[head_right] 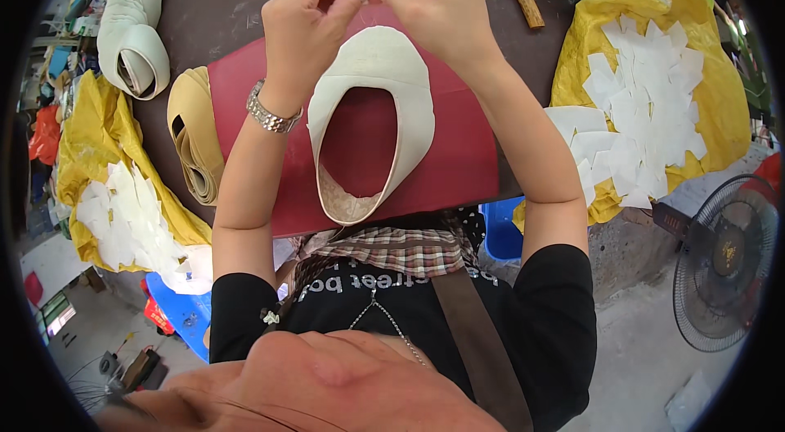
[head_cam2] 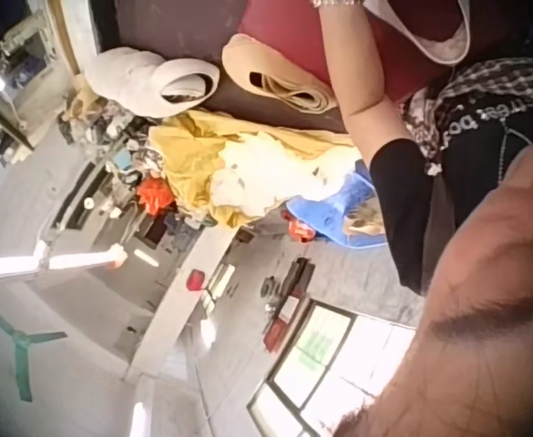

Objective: The person attaches adhesive reinforcement patches to shoe upper pieces and fits lining material onto them by hand.

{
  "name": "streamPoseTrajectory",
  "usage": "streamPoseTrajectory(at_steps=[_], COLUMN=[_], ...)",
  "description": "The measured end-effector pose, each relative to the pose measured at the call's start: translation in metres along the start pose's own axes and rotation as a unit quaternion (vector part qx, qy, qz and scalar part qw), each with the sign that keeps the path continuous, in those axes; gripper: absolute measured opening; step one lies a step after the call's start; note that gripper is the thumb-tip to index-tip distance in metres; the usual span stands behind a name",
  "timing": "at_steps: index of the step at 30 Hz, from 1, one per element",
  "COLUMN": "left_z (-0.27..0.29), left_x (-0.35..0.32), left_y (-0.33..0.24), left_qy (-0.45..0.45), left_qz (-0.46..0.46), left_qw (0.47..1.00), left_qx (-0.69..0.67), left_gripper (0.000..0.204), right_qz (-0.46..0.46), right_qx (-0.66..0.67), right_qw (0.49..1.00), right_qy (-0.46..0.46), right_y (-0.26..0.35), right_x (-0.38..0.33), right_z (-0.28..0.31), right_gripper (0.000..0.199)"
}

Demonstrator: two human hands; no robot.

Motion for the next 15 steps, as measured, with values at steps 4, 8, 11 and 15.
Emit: streamPoseTrajectory(at_steps=[4,8,11,15], left_z=[-0.001,-0.020,-0.026,-0.011], left_x=[0.017,0.030,0.017,0.003], left_y=[0.053,0.148,0.182,0.159], left_qy=[-0.054,0.029,0.079,0.123], left_qz=[0.090,0.231,0.141,0.110], left_qw=[0.989,0.972,0.949,0.872], left_qx=[0.102,0.034,0.270,0.461], left_gripper=[0.017,0.024,0.026,0.035], right_qz=[-0.014,-0.075,-0.151,-0.078], right_qx=[-0.008,0.009,0.136,0.118], right_qw=[0.997,0.984,0.969,0.982], right_qy=[-0.079,-0.161,-0.140,-0.122], right_y=[-0.013,-0.018,-0.029,-0.021], right_x=[-0.004,-0.024,-0.043,-0.051], right_z=[0.053,0.130,0.126,0.127], right_gripper=[0.016,0.020,0.029,0.034])
Point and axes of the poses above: each hand's wrist, its own x-axis towards the middle knuckle, its own z-axis out of the back of the hand, y = z × x, the point moved 7 cm from there along x, towards the middle knuckle, and after that the axes turned 15 degrees about x, right-handed, at the moved point
